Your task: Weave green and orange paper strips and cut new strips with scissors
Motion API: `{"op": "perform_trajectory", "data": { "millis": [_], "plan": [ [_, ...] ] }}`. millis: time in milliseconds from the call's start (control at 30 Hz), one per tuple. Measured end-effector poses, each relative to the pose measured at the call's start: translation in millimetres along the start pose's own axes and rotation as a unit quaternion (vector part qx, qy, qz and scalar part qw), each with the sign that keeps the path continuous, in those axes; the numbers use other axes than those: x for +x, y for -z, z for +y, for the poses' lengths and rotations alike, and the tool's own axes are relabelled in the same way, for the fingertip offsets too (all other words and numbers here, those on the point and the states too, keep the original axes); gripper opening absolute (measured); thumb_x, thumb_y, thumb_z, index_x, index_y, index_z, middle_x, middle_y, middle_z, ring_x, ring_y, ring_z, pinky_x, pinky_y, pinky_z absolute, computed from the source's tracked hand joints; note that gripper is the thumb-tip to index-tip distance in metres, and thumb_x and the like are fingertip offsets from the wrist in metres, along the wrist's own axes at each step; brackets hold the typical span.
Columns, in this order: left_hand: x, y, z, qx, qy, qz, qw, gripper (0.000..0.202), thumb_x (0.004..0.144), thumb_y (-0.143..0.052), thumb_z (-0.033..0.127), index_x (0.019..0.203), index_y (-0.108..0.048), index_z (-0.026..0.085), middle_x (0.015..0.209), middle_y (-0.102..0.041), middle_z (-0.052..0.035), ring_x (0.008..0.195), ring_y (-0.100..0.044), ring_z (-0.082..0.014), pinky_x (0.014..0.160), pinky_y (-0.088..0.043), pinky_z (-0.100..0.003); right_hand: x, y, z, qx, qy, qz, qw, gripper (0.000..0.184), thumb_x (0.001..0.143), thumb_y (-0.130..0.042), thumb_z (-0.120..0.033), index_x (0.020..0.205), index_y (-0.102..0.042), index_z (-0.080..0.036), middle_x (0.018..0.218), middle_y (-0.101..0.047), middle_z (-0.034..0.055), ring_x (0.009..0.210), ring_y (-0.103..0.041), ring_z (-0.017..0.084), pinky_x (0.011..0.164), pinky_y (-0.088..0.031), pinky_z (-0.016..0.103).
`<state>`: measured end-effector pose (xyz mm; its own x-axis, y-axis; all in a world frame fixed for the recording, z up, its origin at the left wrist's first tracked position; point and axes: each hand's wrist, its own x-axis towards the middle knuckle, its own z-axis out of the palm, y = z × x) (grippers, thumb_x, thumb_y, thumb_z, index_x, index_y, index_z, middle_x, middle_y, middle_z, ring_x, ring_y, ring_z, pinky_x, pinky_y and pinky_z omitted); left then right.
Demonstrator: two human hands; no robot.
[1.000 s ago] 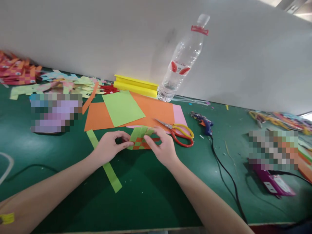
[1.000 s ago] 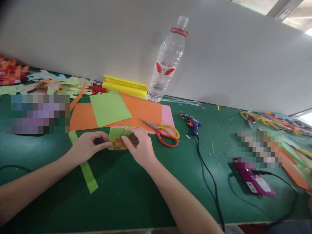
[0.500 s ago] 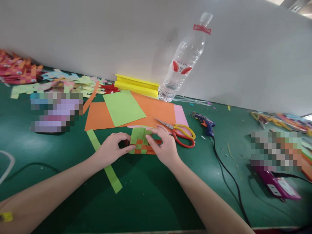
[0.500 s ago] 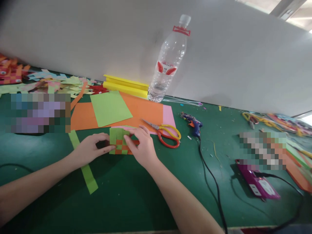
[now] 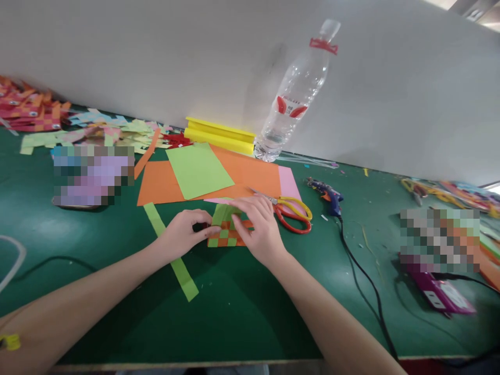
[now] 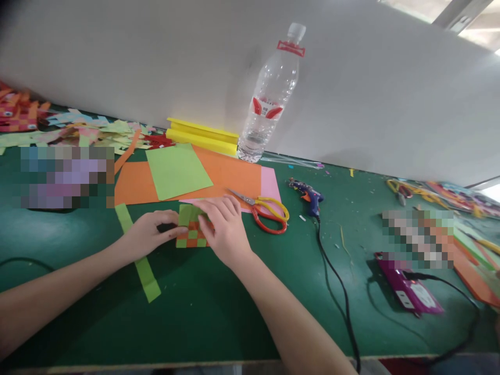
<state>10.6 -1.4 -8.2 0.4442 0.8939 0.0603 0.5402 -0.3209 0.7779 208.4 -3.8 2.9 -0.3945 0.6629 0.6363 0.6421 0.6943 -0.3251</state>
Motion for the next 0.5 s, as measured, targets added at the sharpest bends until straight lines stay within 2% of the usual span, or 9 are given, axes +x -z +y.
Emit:
{"op": "perform_trajectory", "data": {
  "millis": [200,367,500],
  "plan": [
    [-0.3,-0.2,-0.2,0.011,0.009,0.002,1.0,0.031,0.084,-0.052,0.041,0.063,-0.054,0.018,0.061,-0.052,0.0028,0.058,-0.048,-0.0134,0.056,-0.035,-0.025,-1.4,0.3,-1.3,-0.075,0.07,0.04,0.994,0.018,0.082,-0.053,-0.01,0.087,-0.06,-0.026,0.104,-0.067,0.0001,0.1,-0.057,0.018,0.101,-0.033,0.045],
    [-0.3,1.2,1.4,0.012,0.02,0.011,1.0,0.032,0.084,-0.051,0.041,0.062,-0.052,0.018,0.059,-0.051,0.0034,0.056,-0.047,-0.0129,0.054,-0.034,-0.024,-3.7,2.7,-5.7,-0.12,0.115,0.034,0.985,0.018,0.083,-0.054,-0.013,0.089,-0.06,-0.028,0.105,-0.067,-0.0007,0.102,-0.057,0.019,0.104,-0.028,0.048],
    [-1.0,1.7,2.0,-0.007,0.028,0.012,0.999,0.032,0.083,-0.051,0.041,0.061,-0.052,0.018,0.059,-0.051,0.0032,0.056,-0.046,-0.0128,0.053,-0.034,-0.024,-4.9,4.0,-9.1,-0.155,0.138,0.029,0.978,0.017,0.085,-0.054,-0.014,0.089,-0.061,-0.03,0.1,-0.069,-0.0026,0.099,-0.058,0.018,0.103,-0.027,0.045]
  ]
}}
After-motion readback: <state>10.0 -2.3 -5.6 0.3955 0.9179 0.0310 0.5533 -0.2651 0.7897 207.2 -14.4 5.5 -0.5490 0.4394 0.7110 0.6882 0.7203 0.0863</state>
